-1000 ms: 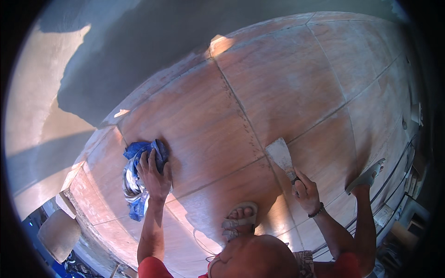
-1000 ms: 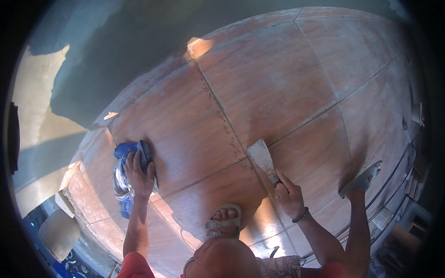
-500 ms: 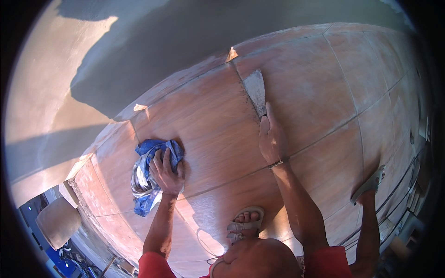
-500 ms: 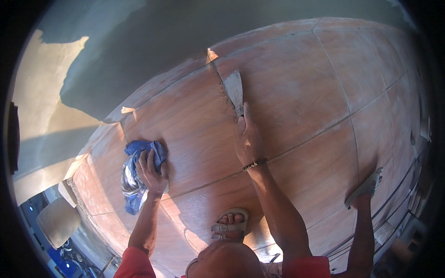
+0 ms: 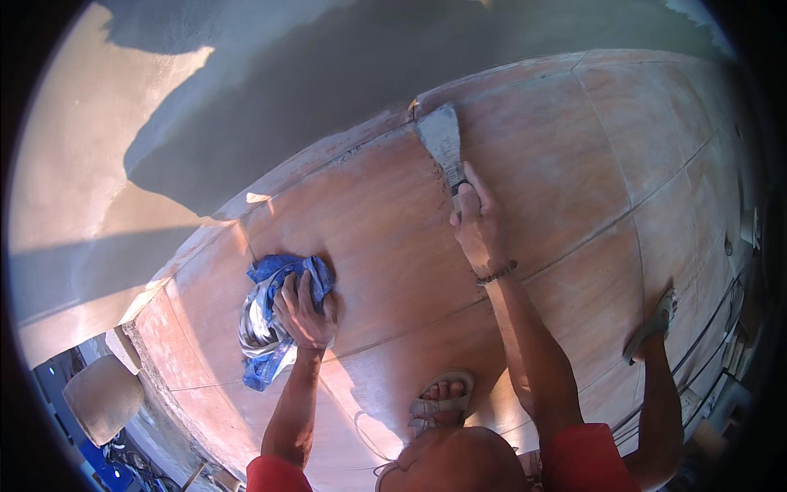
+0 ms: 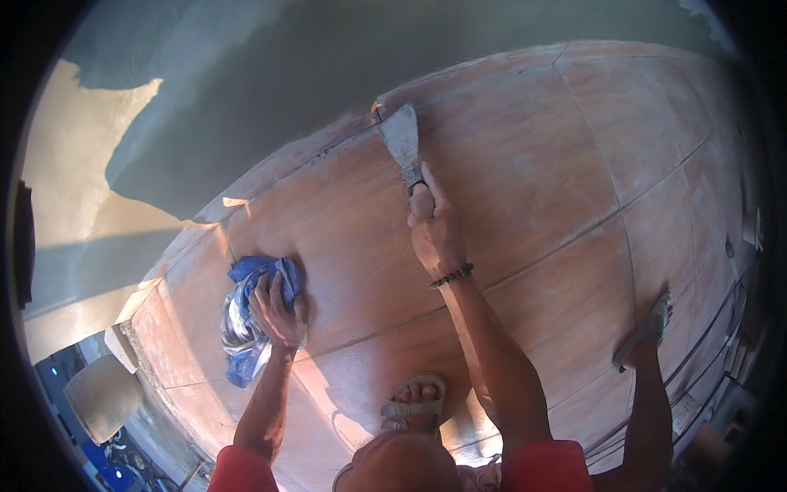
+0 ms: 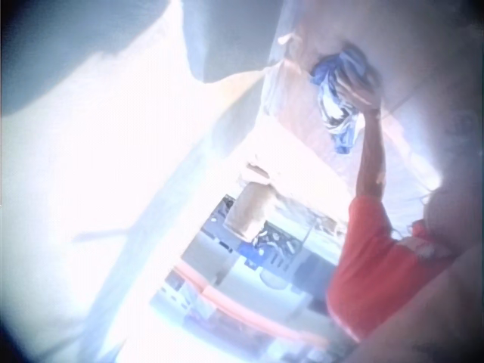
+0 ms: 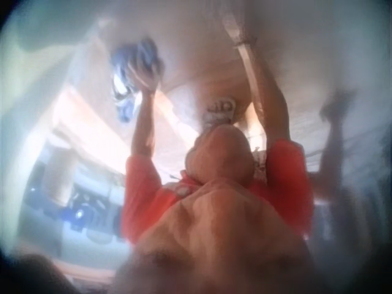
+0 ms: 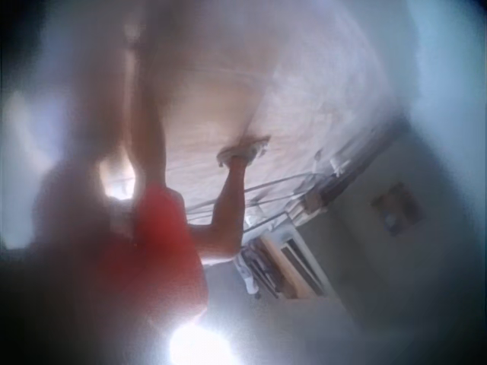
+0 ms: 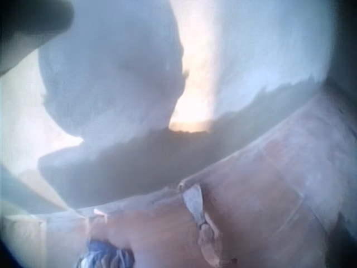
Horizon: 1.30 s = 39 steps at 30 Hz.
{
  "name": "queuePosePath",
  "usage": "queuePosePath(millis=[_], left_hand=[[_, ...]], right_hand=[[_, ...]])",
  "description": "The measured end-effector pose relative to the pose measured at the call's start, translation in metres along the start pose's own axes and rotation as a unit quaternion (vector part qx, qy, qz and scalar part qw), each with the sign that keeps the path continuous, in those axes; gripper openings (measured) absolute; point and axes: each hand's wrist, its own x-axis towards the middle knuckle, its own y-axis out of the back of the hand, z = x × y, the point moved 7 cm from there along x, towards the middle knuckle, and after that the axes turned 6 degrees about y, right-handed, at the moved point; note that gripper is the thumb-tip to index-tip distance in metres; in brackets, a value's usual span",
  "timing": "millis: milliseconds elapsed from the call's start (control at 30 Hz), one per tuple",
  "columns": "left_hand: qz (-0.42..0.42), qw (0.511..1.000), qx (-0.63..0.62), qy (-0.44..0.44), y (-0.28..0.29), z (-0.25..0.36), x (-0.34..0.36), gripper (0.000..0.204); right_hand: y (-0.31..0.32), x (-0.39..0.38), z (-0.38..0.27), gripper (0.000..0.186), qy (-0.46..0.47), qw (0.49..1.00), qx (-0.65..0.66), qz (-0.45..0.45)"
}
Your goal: The person cleans a tiled floor using a cloth and a scraper. They wipe the surface with the cloth and use the scraper to remove debris from the grout lines and tile surface. The person moves around the area, repeatedly wiping and scraping different sections of the floor.
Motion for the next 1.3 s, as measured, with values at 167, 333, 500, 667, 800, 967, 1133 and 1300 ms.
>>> queuePosePath(millis=[167,333,500,667,800,967,1133,1300], left_hand=[[-0.001,1.000,-0.008,0.000,-0.005,0.012,0.003,0.053],[0.001,1.000,-0.003,-0.001,0.000,0.017,0.002,0.052],[0.011,1.000,-0.004,-0.013,0.001,0.010,0.002,0.052],[0.028,0.999,-0.017,-0.034,-0.002,0.023,0.007,0.050],[0.023,1.000,-0.001,-0.014,0.008,0.010,0.003,0.050],[0.009,1.000,-0.014,-0.011,-0.004,0.019,0.004,0.050],[0.029,0.999,0.002,-0.045,0.003,0.020,0.004,0.049],[0.033,0.999,-0.004,-0.033,0.004,0.012,0.001,0.048]], right_hand=[[0.133,0.090,-0.003,0.032,-0.021,0.968,0.094,0.230],[0.157,0.154,-0.002,0.032,0.064,0.967,-0.049,0.240],[0.009,0.079,-0.010,0.056,0.111,0.973,-0.117,0.165],[-0.060,-0.008,0.011,0.054,0.099,0.989,-0.108,0.033],[0.025,-0.015,-0.008,0.058,-0.081,0.988,0.125,0.029],[0.224,0.078,-0.044,0.033,0.001,0.980,-0.044,0.196],[0.285,0.208,-0.030,0.015,-0.086,0.971,0.088,0.206],[0.243,0.245,0.021,0.018,-0.144,0.975,0.037,0.162]])
